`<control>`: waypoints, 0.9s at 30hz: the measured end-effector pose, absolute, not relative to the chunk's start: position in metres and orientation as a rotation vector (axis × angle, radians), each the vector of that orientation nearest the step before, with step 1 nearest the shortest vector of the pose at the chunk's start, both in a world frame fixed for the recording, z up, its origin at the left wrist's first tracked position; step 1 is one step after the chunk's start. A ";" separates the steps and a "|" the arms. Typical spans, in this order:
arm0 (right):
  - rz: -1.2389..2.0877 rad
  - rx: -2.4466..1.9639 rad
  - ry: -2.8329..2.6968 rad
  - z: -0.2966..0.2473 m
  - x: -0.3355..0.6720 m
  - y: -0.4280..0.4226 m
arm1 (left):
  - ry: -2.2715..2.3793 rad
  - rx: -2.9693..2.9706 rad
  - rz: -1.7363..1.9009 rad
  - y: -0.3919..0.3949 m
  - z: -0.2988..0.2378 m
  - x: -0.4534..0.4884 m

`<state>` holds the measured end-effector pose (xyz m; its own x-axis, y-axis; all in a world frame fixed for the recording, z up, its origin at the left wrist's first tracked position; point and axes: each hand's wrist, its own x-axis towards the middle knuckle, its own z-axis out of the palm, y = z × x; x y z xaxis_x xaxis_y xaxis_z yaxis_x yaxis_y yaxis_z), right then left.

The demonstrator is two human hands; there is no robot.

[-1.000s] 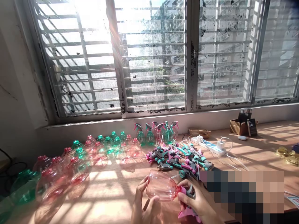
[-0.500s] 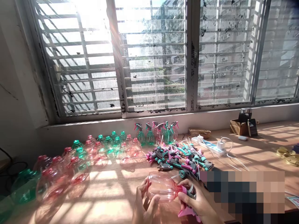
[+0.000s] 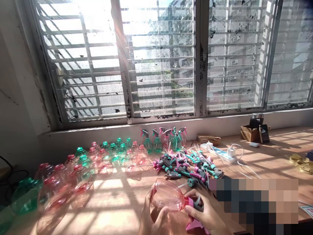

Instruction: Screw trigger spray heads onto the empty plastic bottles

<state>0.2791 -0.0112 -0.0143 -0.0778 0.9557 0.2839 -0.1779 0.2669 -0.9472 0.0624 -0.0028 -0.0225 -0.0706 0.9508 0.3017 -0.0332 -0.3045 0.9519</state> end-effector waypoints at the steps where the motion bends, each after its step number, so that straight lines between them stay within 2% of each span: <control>1: 1.152 -0.844 -1.268 -0.014 0.279 -0.011 | 1.097 1.400 1.497 -0.003 -0.022 0.061; 20: 1.244 -0.827 -1.210 -0.015 0.283 -0.007 | 1.015 1.581 1.628 -0.009 -0.011 0.061; 27: 1.236 -0.837 -1.212 -0.016 0.283 -0.008 | 1.058 1.469 1.537 -0.006 -0.017 0.062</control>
<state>0.2833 -0.0084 -0.0156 -0.0902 0.9724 0.2153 -0.2340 0.1894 -0.9536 0.0623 -0.0063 -0.0167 -0.0620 0.9230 0.3797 0.0255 -0.3788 0.9251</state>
